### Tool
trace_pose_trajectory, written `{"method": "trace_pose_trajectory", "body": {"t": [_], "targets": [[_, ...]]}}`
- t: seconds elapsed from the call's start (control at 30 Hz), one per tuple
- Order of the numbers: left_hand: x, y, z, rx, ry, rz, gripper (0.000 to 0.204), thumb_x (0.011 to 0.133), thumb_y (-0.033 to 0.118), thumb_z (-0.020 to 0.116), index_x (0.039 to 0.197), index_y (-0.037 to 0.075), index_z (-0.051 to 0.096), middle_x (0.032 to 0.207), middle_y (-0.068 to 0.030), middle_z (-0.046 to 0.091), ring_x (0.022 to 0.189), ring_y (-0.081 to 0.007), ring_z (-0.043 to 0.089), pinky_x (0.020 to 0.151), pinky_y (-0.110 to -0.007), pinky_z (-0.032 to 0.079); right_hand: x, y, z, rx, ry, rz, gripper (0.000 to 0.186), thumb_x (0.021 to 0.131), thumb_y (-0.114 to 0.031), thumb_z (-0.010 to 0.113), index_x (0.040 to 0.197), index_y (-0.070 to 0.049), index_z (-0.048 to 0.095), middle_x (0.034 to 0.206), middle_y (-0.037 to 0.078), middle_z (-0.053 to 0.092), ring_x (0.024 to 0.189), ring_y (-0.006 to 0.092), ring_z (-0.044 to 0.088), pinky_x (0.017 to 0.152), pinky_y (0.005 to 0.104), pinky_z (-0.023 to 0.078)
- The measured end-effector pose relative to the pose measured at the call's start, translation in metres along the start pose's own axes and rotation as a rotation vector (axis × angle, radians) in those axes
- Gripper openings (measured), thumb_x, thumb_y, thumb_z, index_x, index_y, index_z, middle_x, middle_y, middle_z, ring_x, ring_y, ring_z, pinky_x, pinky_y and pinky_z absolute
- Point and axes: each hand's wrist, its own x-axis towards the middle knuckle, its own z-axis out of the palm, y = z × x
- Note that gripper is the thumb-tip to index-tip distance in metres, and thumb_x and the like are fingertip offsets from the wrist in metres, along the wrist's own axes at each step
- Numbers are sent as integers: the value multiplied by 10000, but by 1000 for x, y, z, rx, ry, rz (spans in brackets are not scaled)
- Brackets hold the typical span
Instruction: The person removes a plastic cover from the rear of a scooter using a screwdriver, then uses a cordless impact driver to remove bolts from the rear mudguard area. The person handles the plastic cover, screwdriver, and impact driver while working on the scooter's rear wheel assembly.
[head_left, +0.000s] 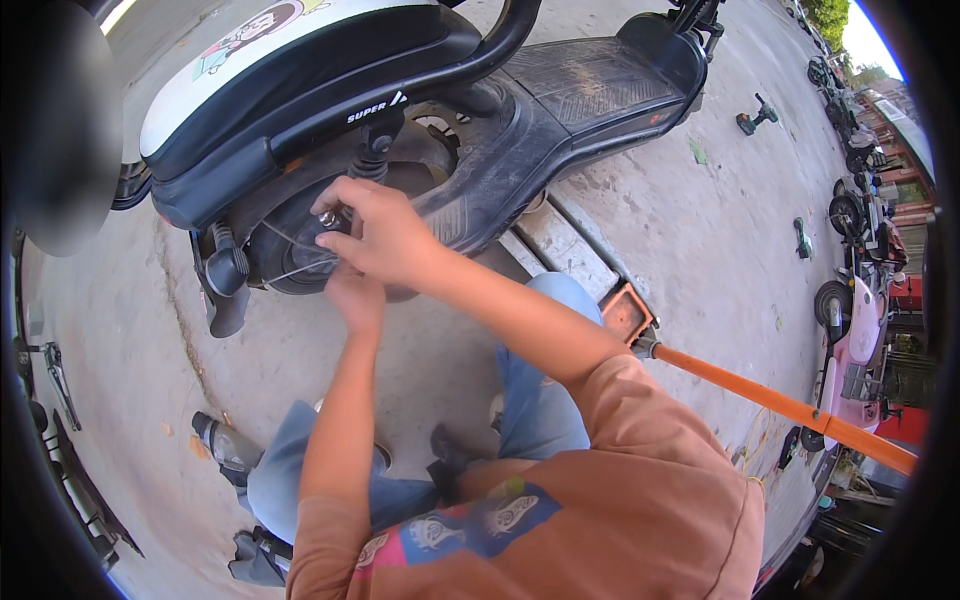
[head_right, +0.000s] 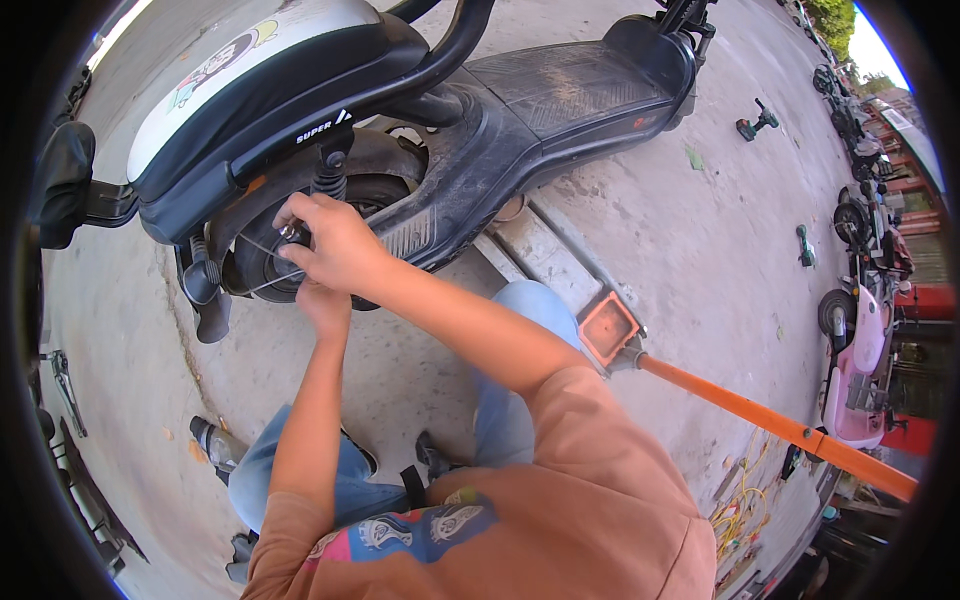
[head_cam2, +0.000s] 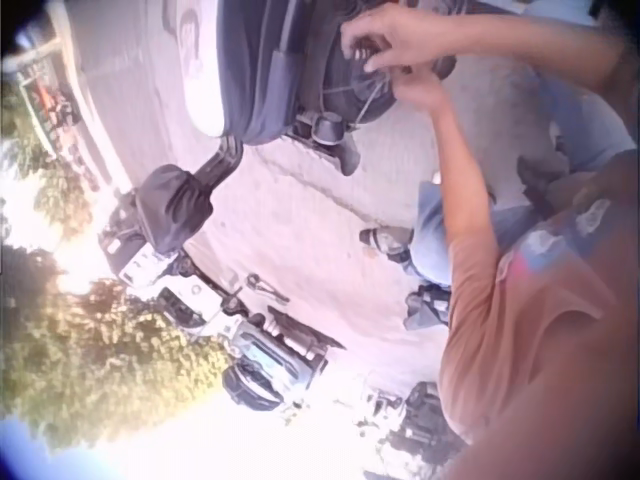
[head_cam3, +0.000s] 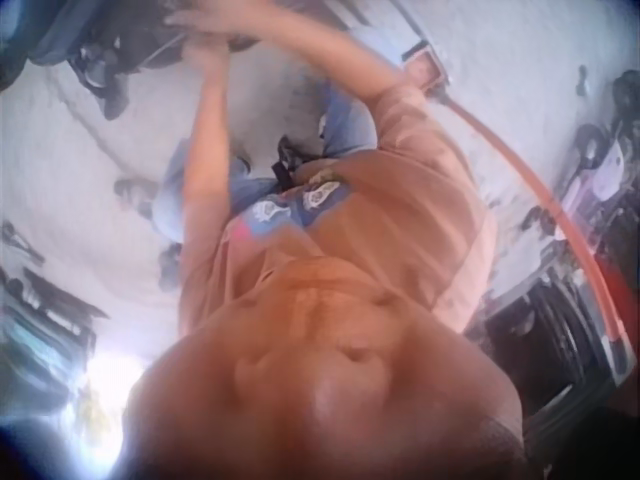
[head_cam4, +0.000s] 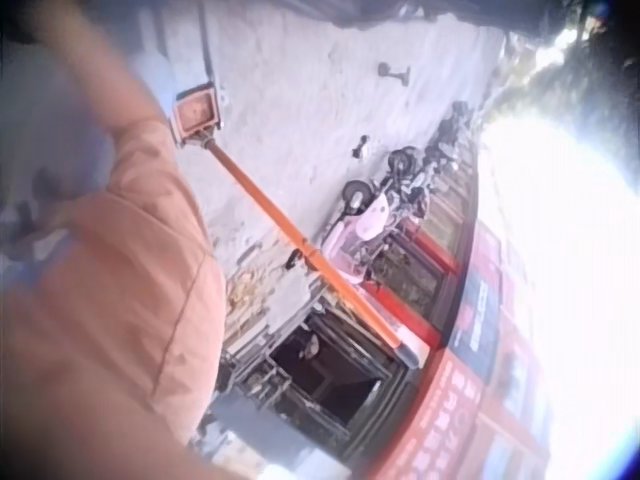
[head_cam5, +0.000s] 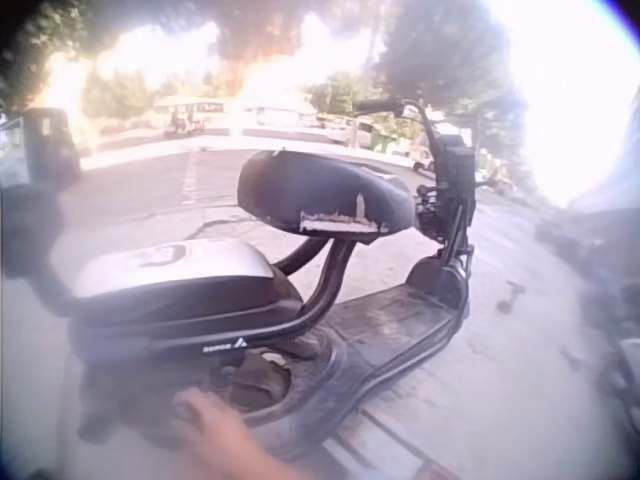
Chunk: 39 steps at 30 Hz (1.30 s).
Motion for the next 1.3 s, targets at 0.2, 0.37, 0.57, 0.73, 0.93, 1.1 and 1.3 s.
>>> {"method": "trace_pose_trajectory", "body": {"t": [0.2,0.37,0.57,0.73,0.93,1.1,1.3], "targets": [[5,-20,4,-335,-16,-8,222,845,126,710,979,-47,677,835,-93,726,748,-102,659,717,-262,493,11,6,-8,133,-153,26,267,782,-52,755,1046,-66,720,802,62,659,554,107,607,573,256,502],[11,-18,-8,-17,-108,-59,263,817,253,761,927,17,719,801,-137,716,734,-237,687,703,-326,501,12,-6,-24,217,-383,244,243,865,-61,679,1108,-45,688,735,40,668,619,55,609,567,246,507],[0,8,-4,-4,-25,-64,252,830,229,744,968,19,720,834,-138,720,768,-225,702,721,-323,514,10,1,-8,-307,-59,-136,330,682,-112,839,980,-46,713,775,70,623,609,142,553,567,266,454],[-39,-27,32,-470,446,-165,257,881,202,705,1041,6,659,947,-90,683,836,-162,648,742,-311,517,15,-1,-32,-292,-124,-5,336,754,-86,792,1072,-54,689,776,54,616,578,98,551,563,245,470],[-67,-43,50,-1099,565,-664,220,999,241,555,990,24,589,969,-42,605,880,-101,569,902,-310,506,40,-29,-51,-526,-550,5,278,812,-40,730,1083,-40,670,733,98,639,625,133,605,605,268,490],[-80,-47,74,-1278,455,-589,270,998,283,565,1042,17,577,1012,-40,610,973,-124,580,967,-325,482,57,-63,-37,-873,-794,116,282,823,-43,694,1094,23,650,830,166,674,697,177,659,666,291,519],[-83,-38,62,-1739,471,-829,309,1016,266,496,1147,-12,537,1116,-119,615,1085,-201,592,1014,-365,467,65,-68,-20,-845,-820,867,238,886,-61,641,1062,98,623,766,114,639,631,116,587,539,245,462]]}}
